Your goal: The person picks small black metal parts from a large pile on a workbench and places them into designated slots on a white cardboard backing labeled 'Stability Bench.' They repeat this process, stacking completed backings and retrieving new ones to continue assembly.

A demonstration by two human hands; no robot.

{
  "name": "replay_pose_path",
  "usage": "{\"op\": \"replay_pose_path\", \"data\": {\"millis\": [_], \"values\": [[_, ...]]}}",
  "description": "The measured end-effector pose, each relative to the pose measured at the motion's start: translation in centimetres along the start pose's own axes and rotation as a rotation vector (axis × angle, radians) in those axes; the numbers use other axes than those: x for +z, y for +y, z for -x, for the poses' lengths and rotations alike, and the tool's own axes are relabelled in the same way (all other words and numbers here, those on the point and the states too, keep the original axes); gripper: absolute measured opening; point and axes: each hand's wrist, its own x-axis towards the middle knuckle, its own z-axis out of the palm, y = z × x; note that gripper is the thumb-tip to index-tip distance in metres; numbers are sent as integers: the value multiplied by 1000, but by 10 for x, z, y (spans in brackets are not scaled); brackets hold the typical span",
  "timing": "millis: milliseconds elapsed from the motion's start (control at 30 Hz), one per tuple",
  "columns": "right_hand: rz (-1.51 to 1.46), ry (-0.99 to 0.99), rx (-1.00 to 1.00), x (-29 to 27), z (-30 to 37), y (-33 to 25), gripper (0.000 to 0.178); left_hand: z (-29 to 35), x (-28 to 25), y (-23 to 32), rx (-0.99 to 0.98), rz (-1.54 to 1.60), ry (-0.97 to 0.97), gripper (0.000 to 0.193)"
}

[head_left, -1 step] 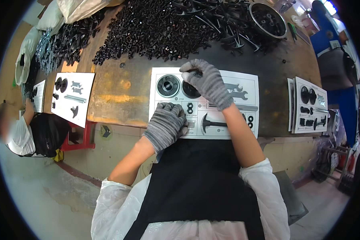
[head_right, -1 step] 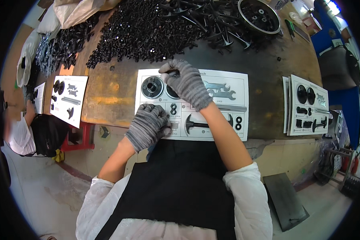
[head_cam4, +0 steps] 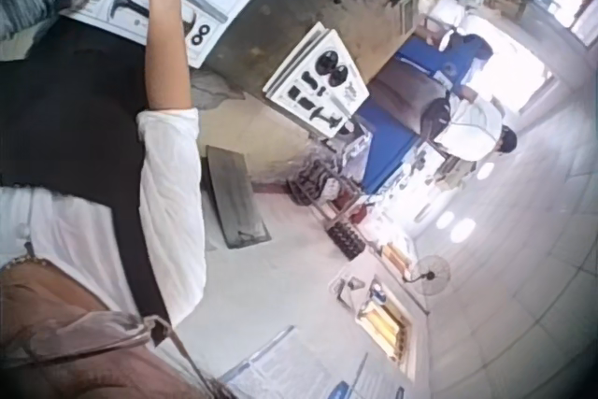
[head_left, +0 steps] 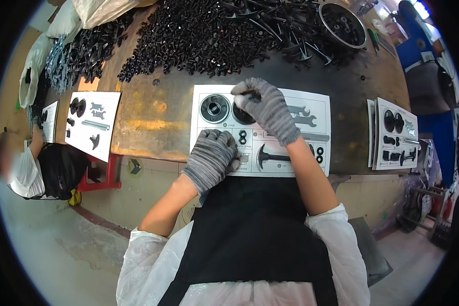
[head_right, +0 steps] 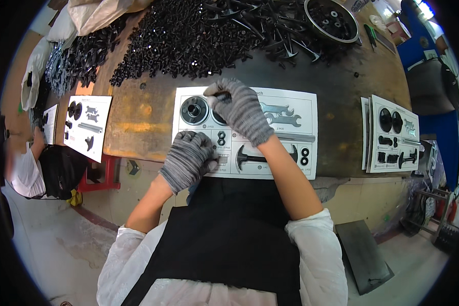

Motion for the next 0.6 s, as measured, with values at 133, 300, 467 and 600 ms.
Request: {"op": "replay_pose_path", "data": {"millis": [133, 300, 467, 600], "values": [[-56, -9, 13, -2, 44, -4, 22, 5, 7, -2, 6, 134, 90, 23], [232, -1, -124, 2, 87, 7, 25, 14, 13, -3, 54, 88, 225, 26], [451, -36, -251, 18, 111, 13, 27, 26, 15, -3, 47, -17, 295, 27], [572, -30, -331, 26, 110, 11, 20, 28, 18, -7, 40, -11, 315, 25]]}}
